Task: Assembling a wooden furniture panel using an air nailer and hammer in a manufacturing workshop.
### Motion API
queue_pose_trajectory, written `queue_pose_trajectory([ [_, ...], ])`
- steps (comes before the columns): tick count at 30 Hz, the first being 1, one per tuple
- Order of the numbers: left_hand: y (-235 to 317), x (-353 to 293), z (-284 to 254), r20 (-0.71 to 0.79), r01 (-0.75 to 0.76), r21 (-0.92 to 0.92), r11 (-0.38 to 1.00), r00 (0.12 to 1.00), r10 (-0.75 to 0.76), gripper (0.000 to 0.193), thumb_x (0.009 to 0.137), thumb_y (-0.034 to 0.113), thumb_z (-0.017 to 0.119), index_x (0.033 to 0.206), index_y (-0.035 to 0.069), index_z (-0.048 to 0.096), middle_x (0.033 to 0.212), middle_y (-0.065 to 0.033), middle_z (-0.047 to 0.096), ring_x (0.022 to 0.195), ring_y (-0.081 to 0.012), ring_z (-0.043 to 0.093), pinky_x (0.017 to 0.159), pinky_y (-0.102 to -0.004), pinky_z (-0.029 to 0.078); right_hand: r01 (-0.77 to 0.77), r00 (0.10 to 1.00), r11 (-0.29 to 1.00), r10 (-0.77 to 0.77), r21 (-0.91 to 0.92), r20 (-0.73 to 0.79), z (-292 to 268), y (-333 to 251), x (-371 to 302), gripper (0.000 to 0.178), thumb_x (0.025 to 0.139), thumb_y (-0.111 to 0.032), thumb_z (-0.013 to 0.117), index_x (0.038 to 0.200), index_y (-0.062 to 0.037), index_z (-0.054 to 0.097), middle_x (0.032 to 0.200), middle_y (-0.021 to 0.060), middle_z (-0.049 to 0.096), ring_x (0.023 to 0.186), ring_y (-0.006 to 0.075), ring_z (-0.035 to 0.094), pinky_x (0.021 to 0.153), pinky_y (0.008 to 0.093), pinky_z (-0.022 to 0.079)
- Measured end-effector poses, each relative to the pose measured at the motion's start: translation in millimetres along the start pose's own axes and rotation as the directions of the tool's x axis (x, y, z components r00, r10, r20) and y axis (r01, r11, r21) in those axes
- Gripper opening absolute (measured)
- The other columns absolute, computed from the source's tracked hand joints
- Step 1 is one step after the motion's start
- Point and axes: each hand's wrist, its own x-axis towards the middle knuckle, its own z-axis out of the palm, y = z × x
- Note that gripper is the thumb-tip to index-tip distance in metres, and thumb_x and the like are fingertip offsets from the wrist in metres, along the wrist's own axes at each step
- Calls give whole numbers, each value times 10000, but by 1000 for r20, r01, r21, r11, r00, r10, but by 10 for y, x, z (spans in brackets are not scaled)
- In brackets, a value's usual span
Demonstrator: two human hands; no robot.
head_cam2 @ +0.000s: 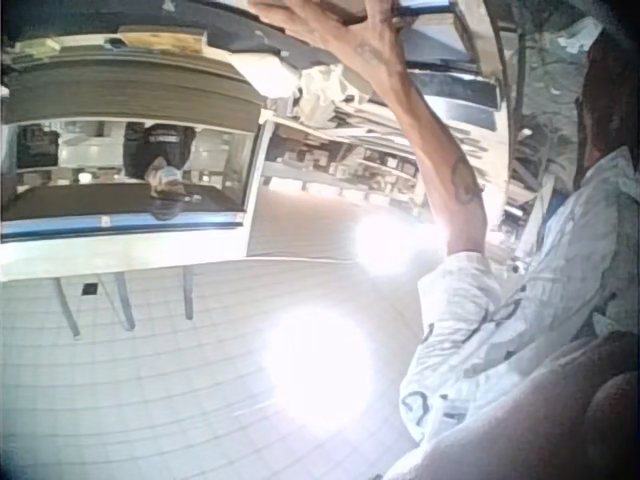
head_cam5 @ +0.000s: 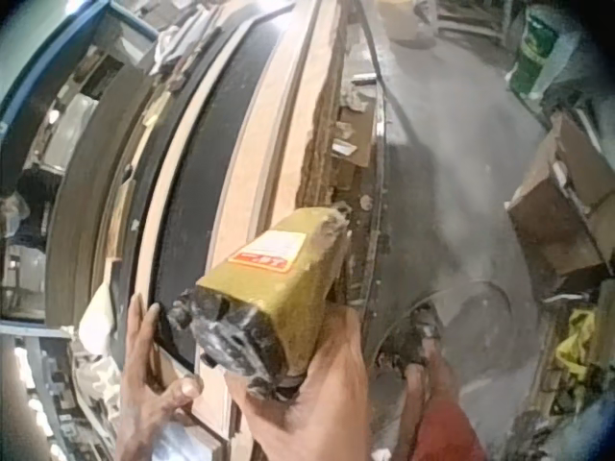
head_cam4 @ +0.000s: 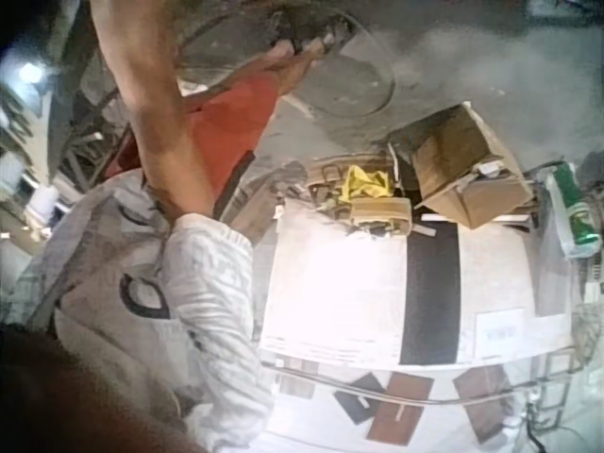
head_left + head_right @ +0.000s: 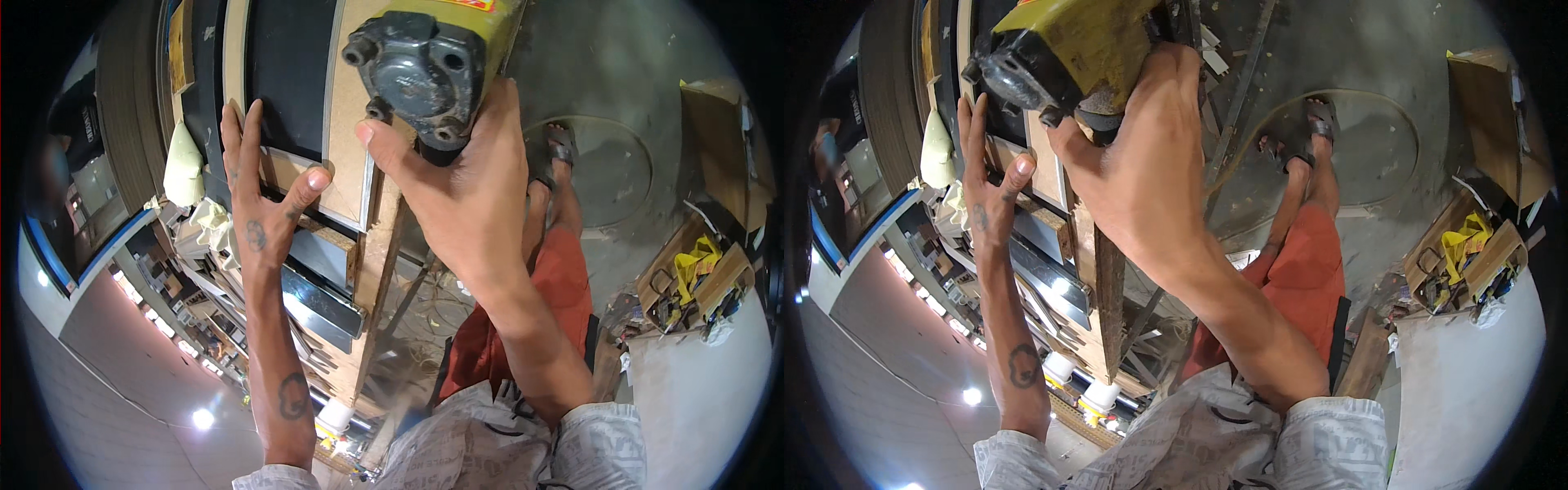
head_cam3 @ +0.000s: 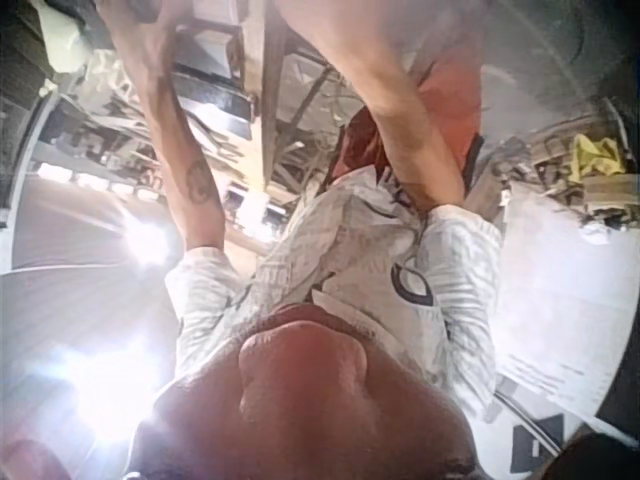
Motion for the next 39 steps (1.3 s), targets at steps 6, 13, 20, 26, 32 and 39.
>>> queue_pose_trajectory([
  [6,-20,26,-14,9,-12,15,1000,1000,12,1195,523,730,802,1496,159,409,1618,-169,178,1482,-373,195,1172,-522,270,-14,1000,1000,14,-17,3,12,-33,-1,498,681,-41,773,1068,99,493,1062,248,475,973,435,524,832,464,450],
  [13,-57,50,-38,35,-21,24,1000,999,20,1204,515,720,811,1503,170,398,1615,-189,167,1486,-373,180,1171,-520,273,-28,1000,999,28,-23,8,26,-46,-28,547,679,-49,812,1086,108,482,1073,243,472,962,418,539,832,448,450],
  [20,35,76,-59,78,28,43,999,996,-32,1224,520,721,813,1517,165,369,1618,-207,139,1494,-377,144,1183,-531,230,-14,1000,995,16,-101,24,-9,-50,0,563,680,-84,835,1086,103,492,1071,239,491,974,402,541,822,434,454],
  [26,35,75,-95,102,19,45,999,995,-24,1235,537,743,792,1522,143,350,1619,-221,122,1510,-369,71,1219,-503,63,-305,951,952,305,10,-57,-496,-182,-139,247,871,-199,776,972,5,681,744,-9,616,662,77,573,591,249,471],
  [32,-10,62,-81,108,-25,63,998,994,18,1239,550,772,760,1522,125,345,1615,-232,126,1511,-375,53,1211,-533,23,-820,572,471,661,324,486,-1319,-388,-866,423,871,-134,692,1241,-4,535,827,38,603,663,126,568,637,280,504],
  [39,-67,102,-74,127,49,84,995,990,-60,1365,447,885,706,1526,136,336,1622,-207,80,1495,-403,103,1173,-616,181,-921,388,254,662,295,642,-1105,-263,-1122,154,903,-136,675,950,-15,592,712,32,570,617,131,559,580,293,482],
])
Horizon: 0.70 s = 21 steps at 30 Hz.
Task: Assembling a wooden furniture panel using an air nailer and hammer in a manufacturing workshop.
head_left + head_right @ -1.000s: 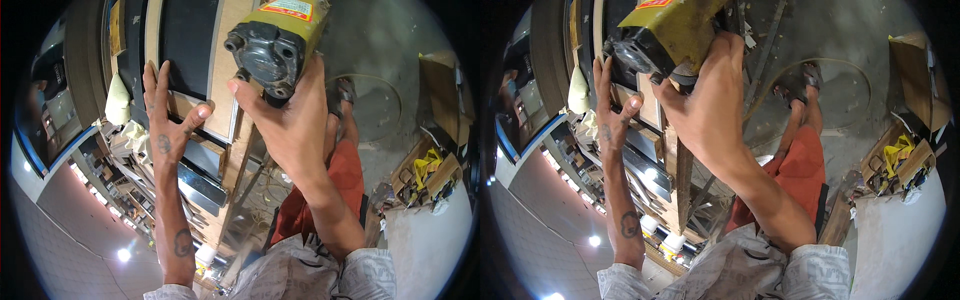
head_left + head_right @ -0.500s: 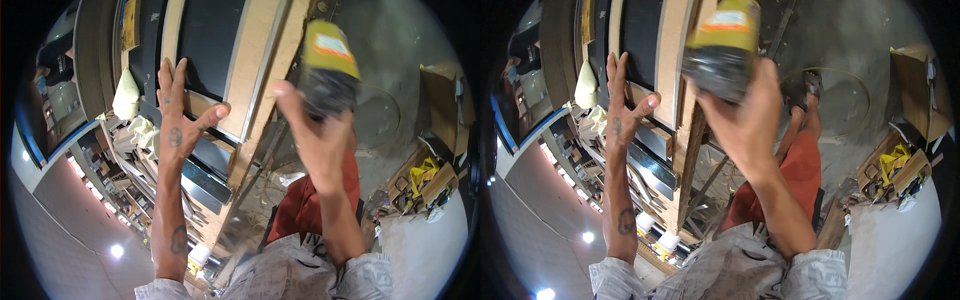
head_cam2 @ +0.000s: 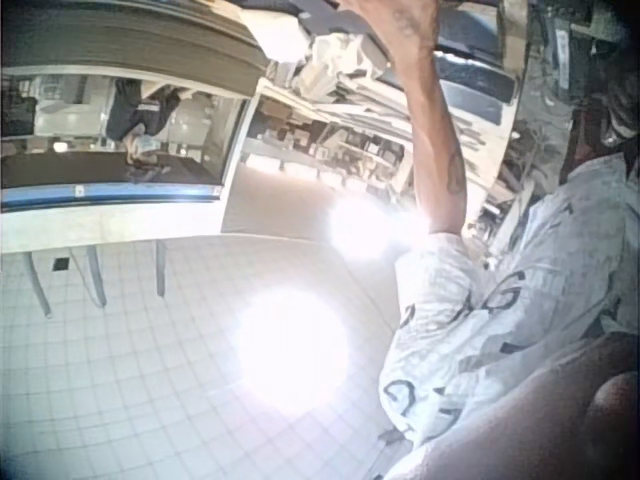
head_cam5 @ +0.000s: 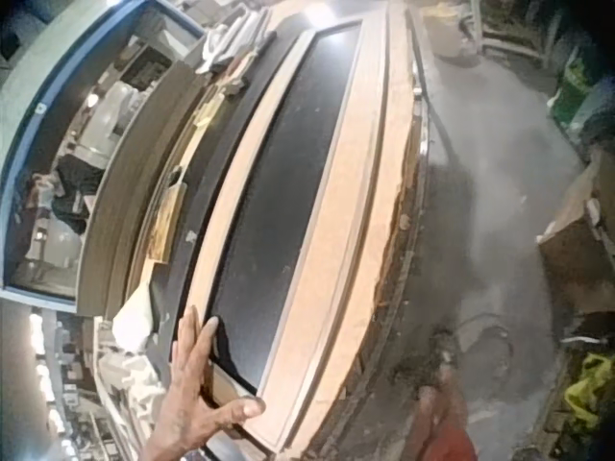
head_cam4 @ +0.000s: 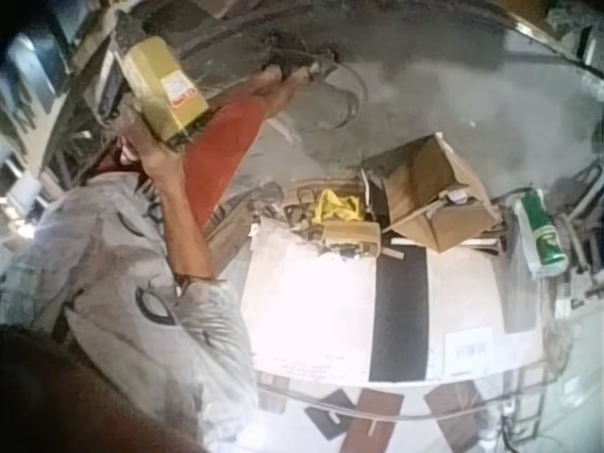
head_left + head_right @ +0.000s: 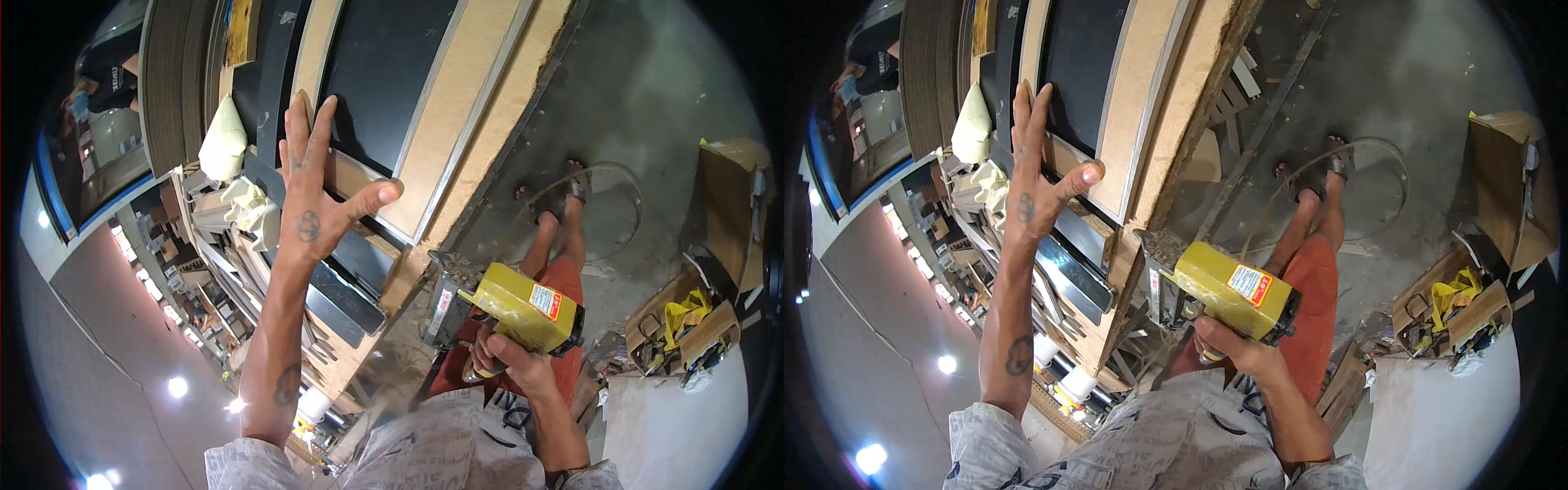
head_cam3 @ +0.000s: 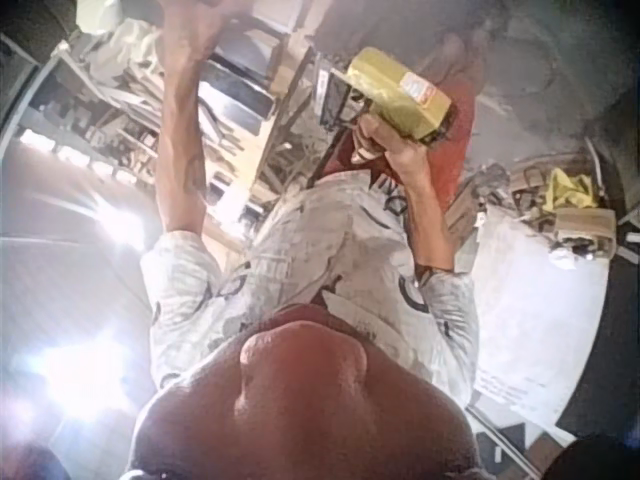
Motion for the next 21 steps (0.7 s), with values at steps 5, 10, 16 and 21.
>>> queue_pose_trajectory([
  [5,-4,-28,11,-25,-71,9,997,997,71,1267,542,825,716,1521,113,342,1611,-239,136,1505,-392,77,1199,-557,52,-4,1000,1000,3,11,24,16,81,144,148,910,-139,663,920,-10,590,692,25,543,609,128,546,572,290,471],
  [10,46,-34,-14,-25,-74,1,997,997,74,1272,536,839,705,1521,119,344,1610,-240,135,1504,-393,83,1199,-561,52,-4,1000,999,3,49,20,17,97,114,165,911,-145,658,953,-3,586,700,32,543,608,134,546,577,301,476],
  [16,17,-32,6,-24,-72,13,997,997,73,1281,530,858,686,1523,126,342,1613,-232,134,1505,-390,77,1200,-563,56,7,1000,999,-8,49,28,-10,141,133,180,904,-141,662,970,6,583,715,46,552,609,145,552,577,309,478],
  [21,-34,-20,11,-13,-55,50,997,998,56,1332,479,894,686,1525,148,337,1618,-212,87,1483,-425,128,1163,-627,212,22,999,999,-24,43,38,-2,144,146,189,897,-143,666,969,10,581,722,52,557,608,150,554,576,313,479],
])
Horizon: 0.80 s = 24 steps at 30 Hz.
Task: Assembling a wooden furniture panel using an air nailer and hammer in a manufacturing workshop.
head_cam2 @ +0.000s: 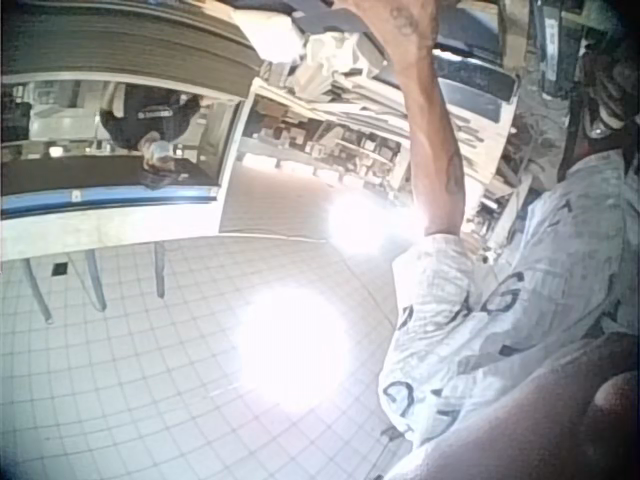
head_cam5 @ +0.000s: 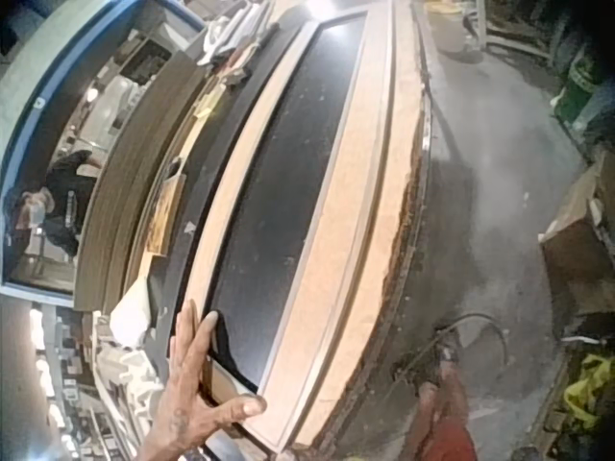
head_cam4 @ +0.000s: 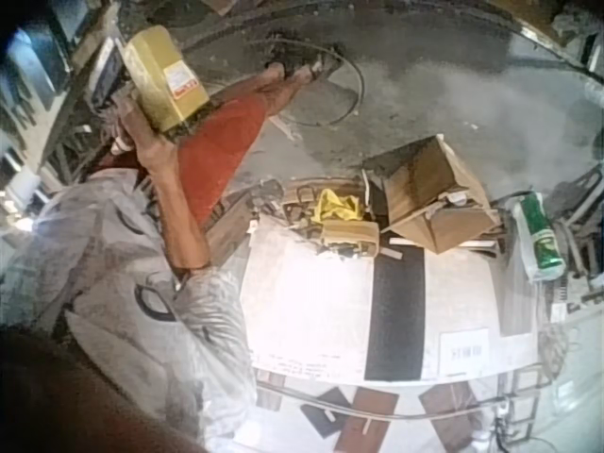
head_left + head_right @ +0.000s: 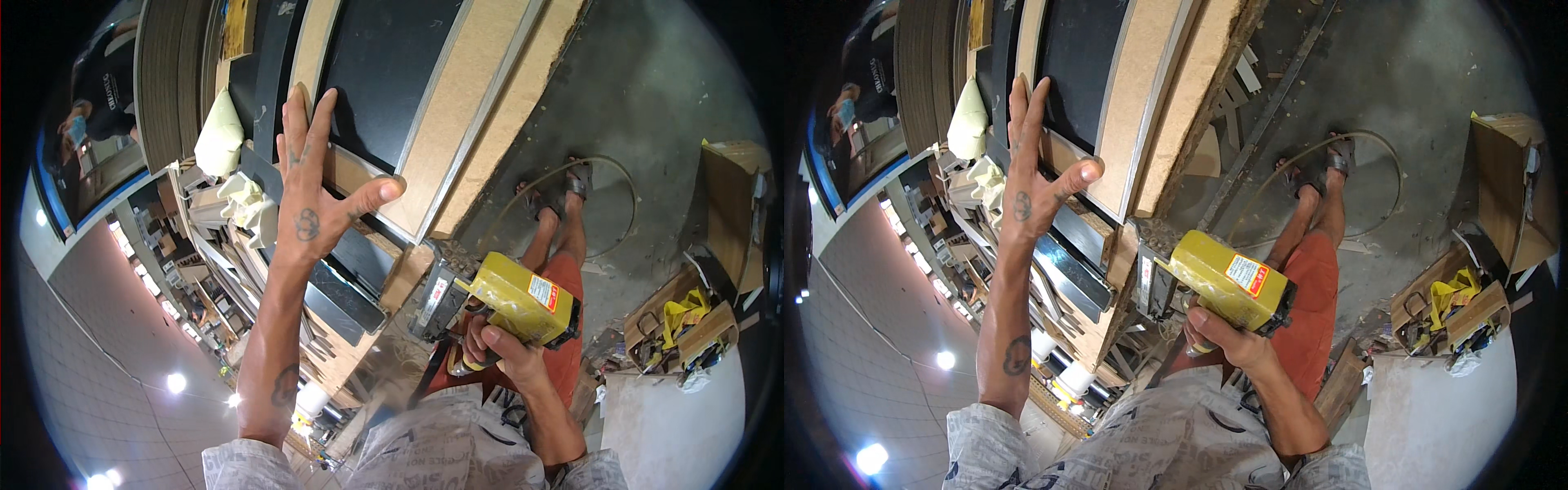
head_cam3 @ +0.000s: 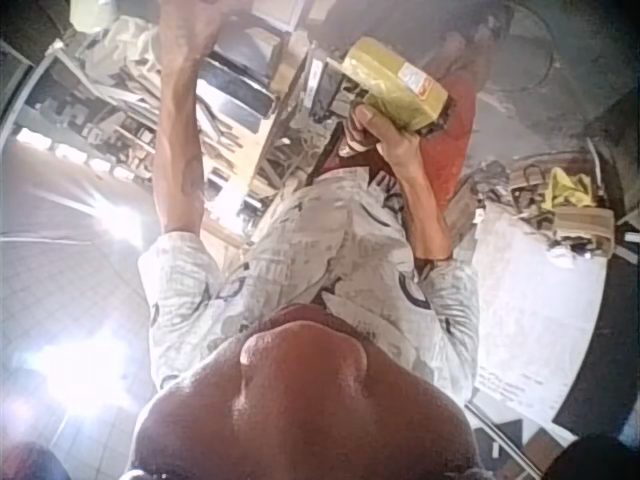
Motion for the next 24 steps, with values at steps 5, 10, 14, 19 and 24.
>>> queue_pose_trajectory([
  [5,-28,-13,26,4,-7,1,1000,1000,7,1325,483,892,687,1524,149,339,1618,-209,92,1484,-426,124,1161,-628,221,-14,1000,1000,14,14,-5,0,2,1,200,900,-150,663,979,13,578,719,50,554,605,149,553,577,313,479],
  [10,-1,-20,29,13,7,7,1000,1000,-7,1331,479,889,691,1526,148,336,1619,-215,91,1489,-425,97,1170,-622,185,-24,1000,999,24,-30,-10,36,-68,18,302,898,-181,668,1087,13,536,716,38,527,592,138,518,562,314,461],
  [14,124,46,-63,-14,-42,16,999,999,42,1290,517,842,715,1534,150,326,1621,-220,104,1502,-407,59,1207,-551,64,1,1000,998,-1,-60,-8,45,-154,-139,170,922,-159,640,943,-9,562,718,41,547,621,143,543,603,315,478],
  [19,74,-25,-76,-76,-81,41,996,994,84,1115,665,720,720,1510,88,361,1618,-224,136,1497,-415,93,1183,-577,80,212,949,952,-254,-220,-187,365,-725,-578,172,912,-166,652,907,-32,544,754,57,546,667,169,549,614,335,477],
  [24,150,-75,-88,-83,-77,-56,995,994,72,1072,688,681,723,1510,92,365,1622,-216,121,1503,-400,70,1193,-564,75,574,606,230,-765,-786,219,909,-2126,-1436,179,932,-181,627,928,-17,555,754,37,530,677,142,511,632,295,442],
])
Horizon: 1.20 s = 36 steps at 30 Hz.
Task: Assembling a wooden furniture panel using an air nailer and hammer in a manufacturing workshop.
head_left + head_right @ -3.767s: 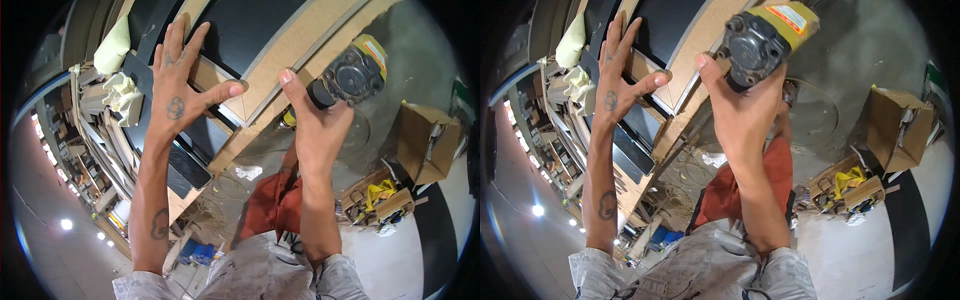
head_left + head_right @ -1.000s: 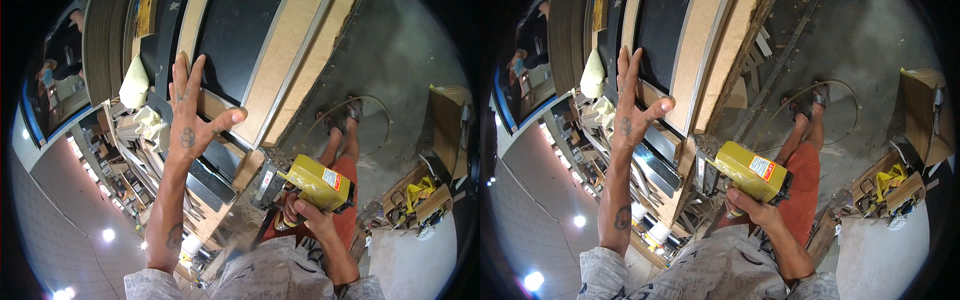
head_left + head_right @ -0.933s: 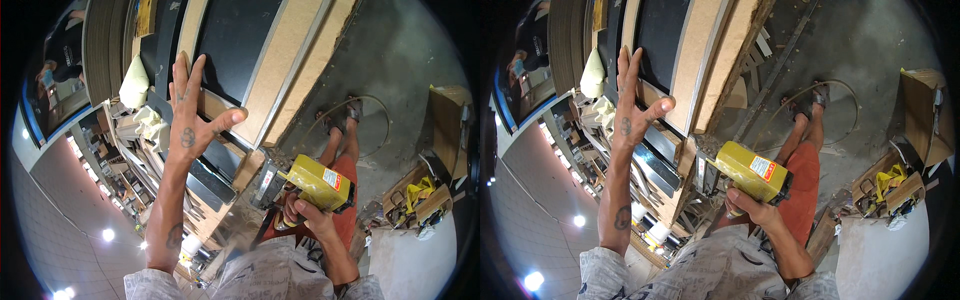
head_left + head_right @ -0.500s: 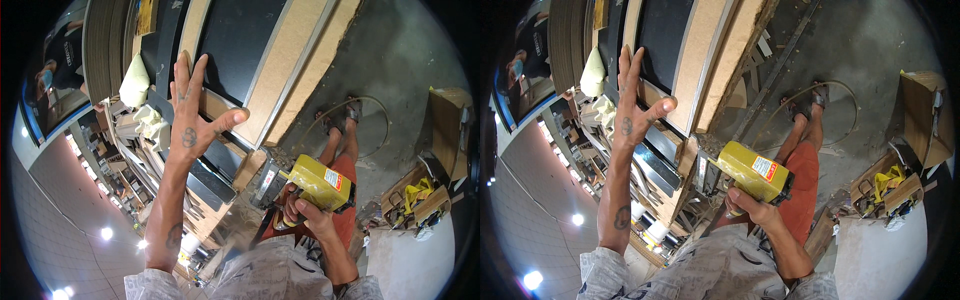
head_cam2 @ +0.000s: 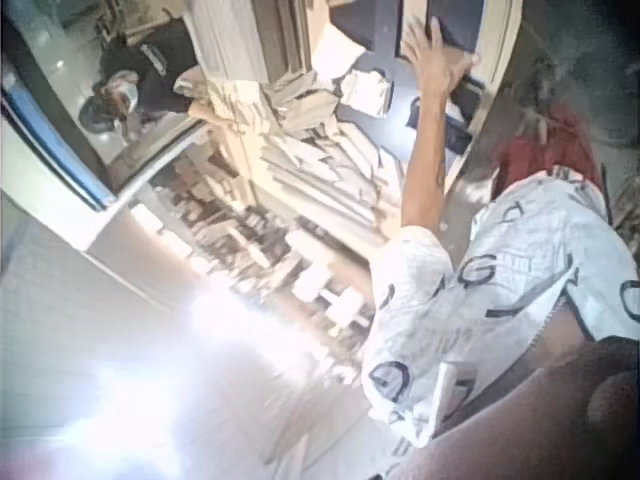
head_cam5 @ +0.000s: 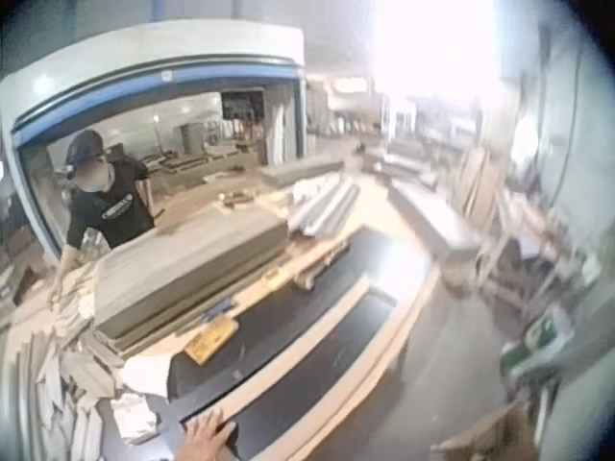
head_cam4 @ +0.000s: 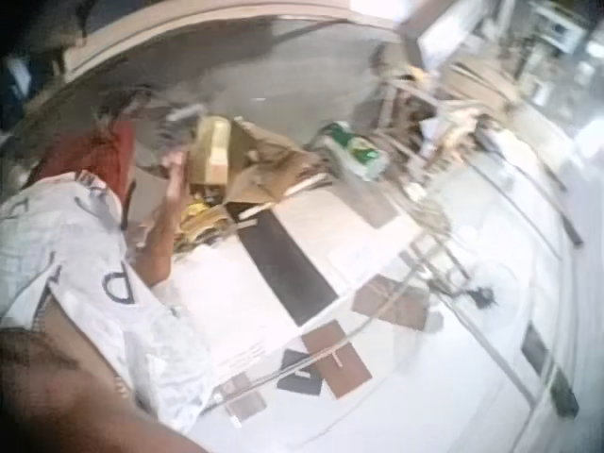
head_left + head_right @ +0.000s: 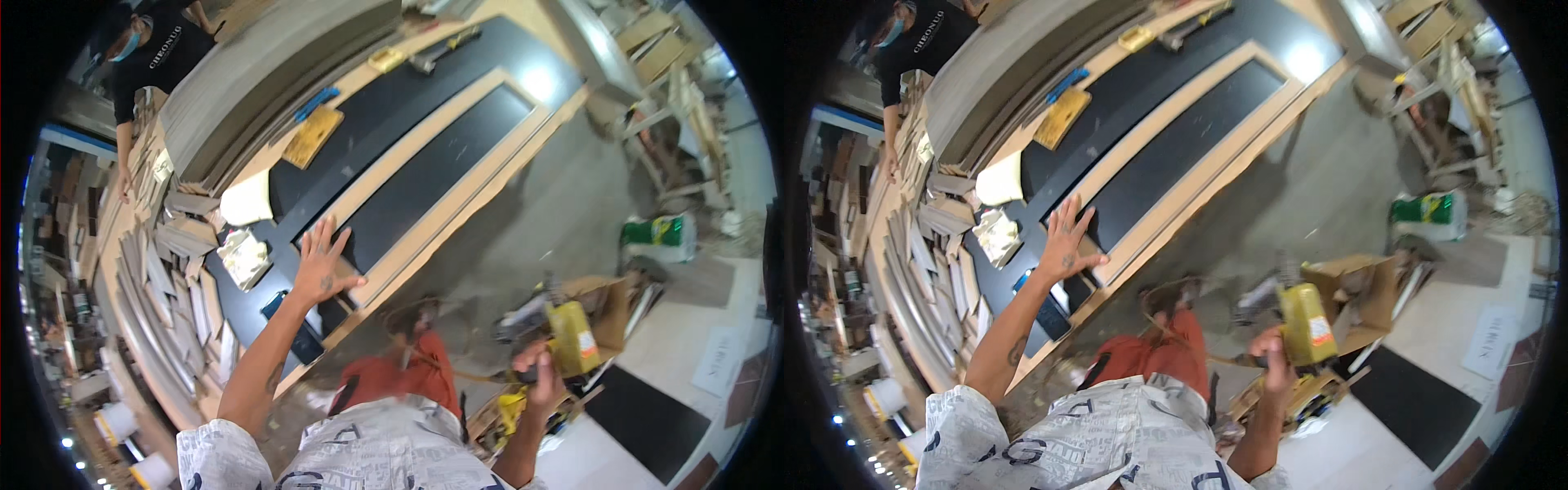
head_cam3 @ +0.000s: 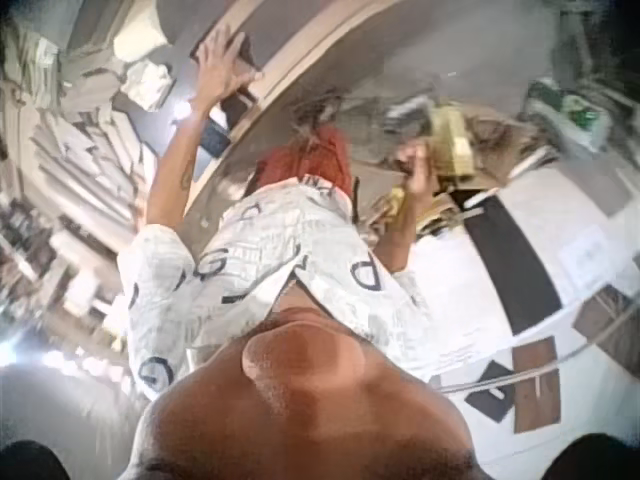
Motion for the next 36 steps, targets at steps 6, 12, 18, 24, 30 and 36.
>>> queue_pose_trajectory([
  [6,251,-151,113,-145,-18,-182,983,989,-9,794,761,351,754,1416,17,456,1575,-239,241,1463,-417,207,1183,-542,170,356,869,430,-478,-830,125,-527,-1622,984,612,851,-103,686,1408,-9,451,1048,169,666,896,277,643,825,370,507],
  [12,1374,45,273,-145,16,-253,967,988,-54,621,835,184,696,1389,11,472,1516,-213,347,1405,-427,316,1169,-540,213,72,966,421,197,-904,168,-521,-1663,2952,666,860,-159,665,1454,-32,392,924,197,684,846,338,652,779,402,511],
  [18,1519,395,534,-253,327,-143,934,901,-354,523,847,167,638,1346,48,535,1429,-132,482,1310,-317,444,1102,-515,294,410,898,164,96,-897,428,-347,-532,5495,626,908,-332,655,1420,-39,443,1000,238,679,899,406,658,796,457,515],
  [24,2144,660,313,-321,758,-169,630,562,-763,516,856,111,589,1363,47,513,1462,-190,445,1314,-362,452,1076,-533,336,657,751,-186,72,-730,657,49,-69,6699,706,916,-383,642,1486,-67,370,1414,303,415,1273,461,439,1062,549,354],
  [30,2488,1331,795,148,-172,-980,-103,-274,-950,705,960,217,610,1470,-110,250,1347,-249,498,1222,-311,504,1036,-390,388,745,667,78,-85,-662,740,88,723,6188,679,901,-353,651,1440,-22,402,1322,308,489,1219,488,460,1039,536,372],
  [36,2435,1417,461,268,-498,-867,-23,-427,-864,709,950,177,618,1485,-100,243,1393,-242,479,1292,-288,482,1069,-358,380,704,702,114,37,-701,711,363,589,5988,710,869,-335,668,1443,-24,386,1242,342,510,1144,504,510,995,558,404],
])
